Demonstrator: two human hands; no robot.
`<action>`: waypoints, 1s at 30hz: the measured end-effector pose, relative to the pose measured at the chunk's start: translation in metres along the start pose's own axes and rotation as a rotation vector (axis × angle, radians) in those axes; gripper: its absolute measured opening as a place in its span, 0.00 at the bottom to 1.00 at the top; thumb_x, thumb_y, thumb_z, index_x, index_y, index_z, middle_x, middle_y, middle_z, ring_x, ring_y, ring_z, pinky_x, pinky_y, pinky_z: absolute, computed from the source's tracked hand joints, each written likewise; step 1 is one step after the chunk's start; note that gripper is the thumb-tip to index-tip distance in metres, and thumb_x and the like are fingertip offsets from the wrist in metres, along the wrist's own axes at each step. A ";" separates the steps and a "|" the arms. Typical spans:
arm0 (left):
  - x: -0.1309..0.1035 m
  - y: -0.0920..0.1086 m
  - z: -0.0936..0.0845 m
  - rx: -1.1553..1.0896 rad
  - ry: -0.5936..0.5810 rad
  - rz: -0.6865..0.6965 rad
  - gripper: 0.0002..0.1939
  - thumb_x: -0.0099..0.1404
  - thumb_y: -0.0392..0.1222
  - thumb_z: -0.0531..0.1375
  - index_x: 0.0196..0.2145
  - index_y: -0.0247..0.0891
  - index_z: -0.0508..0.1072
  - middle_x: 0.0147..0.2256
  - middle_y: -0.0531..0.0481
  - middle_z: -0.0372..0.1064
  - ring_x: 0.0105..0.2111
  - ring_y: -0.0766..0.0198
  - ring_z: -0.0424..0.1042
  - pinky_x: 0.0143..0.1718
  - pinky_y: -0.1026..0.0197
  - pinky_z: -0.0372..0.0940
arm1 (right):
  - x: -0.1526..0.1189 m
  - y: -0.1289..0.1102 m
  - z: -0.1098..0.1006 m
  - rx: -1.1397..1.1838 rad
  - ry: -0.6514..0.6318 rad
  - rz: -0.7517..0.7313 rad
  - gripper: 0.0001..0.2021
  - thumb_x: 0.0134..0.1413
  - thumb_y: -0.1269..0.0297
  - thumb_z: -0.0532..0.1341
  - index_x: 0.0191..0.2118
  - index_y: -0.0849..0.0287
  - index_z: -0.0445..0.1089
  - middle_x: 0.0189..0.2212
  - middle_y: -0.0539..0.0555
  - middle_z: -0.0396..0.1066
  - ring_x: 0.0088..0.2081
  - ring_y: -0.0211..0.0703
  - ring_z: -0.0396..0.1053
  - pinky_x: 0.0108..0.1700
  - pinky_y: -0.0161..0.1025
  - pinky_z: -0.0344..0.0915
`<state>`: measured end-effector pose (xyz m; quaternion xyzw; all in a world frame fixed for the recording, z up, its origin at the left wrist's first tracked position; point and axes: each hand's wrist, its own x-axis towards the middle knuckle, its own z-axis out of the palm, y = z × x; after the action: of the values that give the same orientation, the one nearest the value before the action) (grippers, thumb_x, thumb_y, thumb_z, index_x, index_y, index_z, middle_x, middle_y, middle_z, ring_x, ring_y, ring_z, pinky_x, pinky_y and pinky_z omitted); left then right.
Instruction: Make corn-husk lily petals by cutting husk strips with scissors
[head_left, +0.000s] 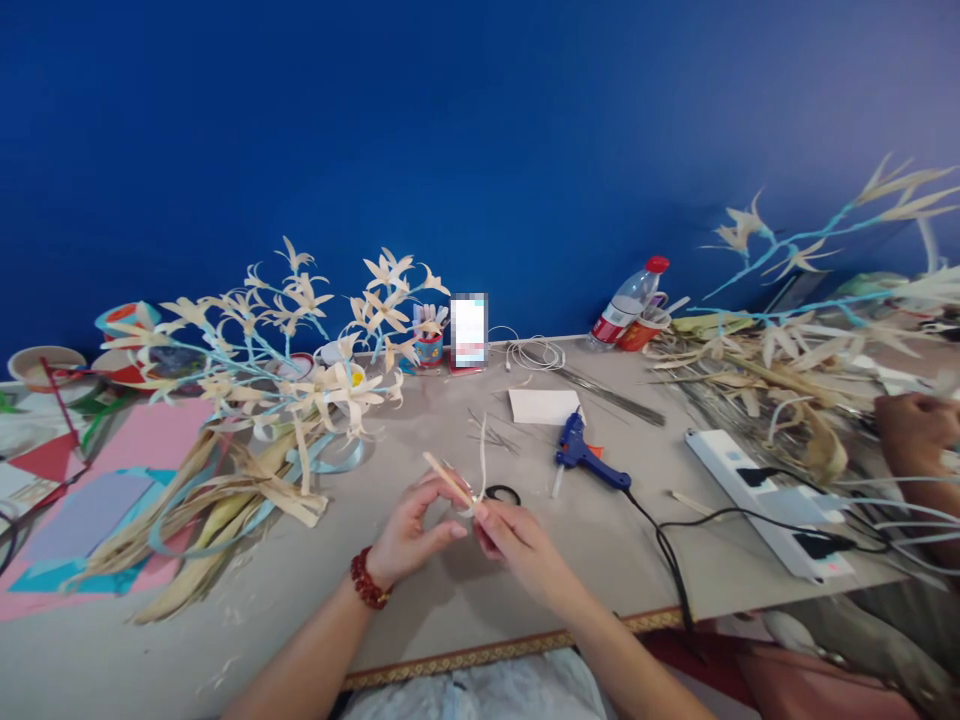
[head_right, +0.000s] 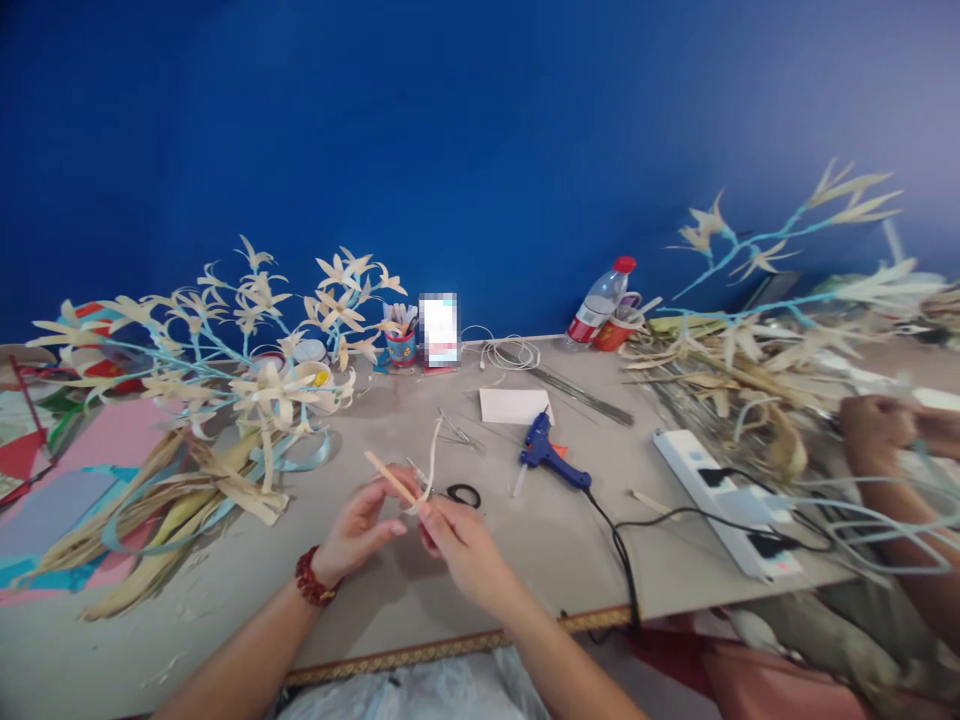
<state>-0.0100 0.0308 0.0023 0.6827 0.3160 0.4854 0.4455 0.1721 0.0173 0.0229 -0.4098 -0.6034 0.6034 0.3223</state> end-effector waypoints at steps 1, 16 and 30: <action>0.000 0.001 0.002 0.039 0.015 0.009 0.11 0.61 0.48 0.60 0.36 0.38 0.72 0.38 0.44 0.71 0.43 0.55 0.68 0.54 0.46 0.57 | 0.000 0.001 0.002 -0.045 0.010 -0.026 0.23 0.63 0.49 0.48 0.23 0.59 0.58 0.20 0.47 0.54 0.23 0.34 0.52 0.25 0.32 0.49; 0.001 -0.004 -0.002 -0.039 0.027 0.057 0.09 0.61 0.45 0.61 0.27 0.38 0.71 0.28 0.49 0.73 0.32 0.61 0.71 0.52 0.47 0.58 | -0.008 -0.016 -0.008 0.363 -0.187 0.250 0.23 0.60 0.44 0.50 0.22 0.58 0.56 0.14 0.41 0.45 0.16 0.31 0.38 0.17 0.31 0.37; 0.001 -0.002 0.000 -0.019 0.044 -0.027 0.12 0.60 0.50 0.61 0.27 0.38 0.70 0.30 0.48 0.71 0.36 0.59 0.69 0.55 0.45 0.57 | -0.003 -0.006 0.001 -0.252 -0.051 -0.087 0.22 0.65 0.49 0.45 0.26 0.58 0.60 0.23 0.49 0.59 0.27 0.38 0.57 0.30 0.34 0.51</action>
<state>-0.0095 0.0319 0.0009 0.6632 0.3305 0.4972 0.4513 0.1722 0.0142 0.0288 -0.4050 -0.6995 0.5185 0.2789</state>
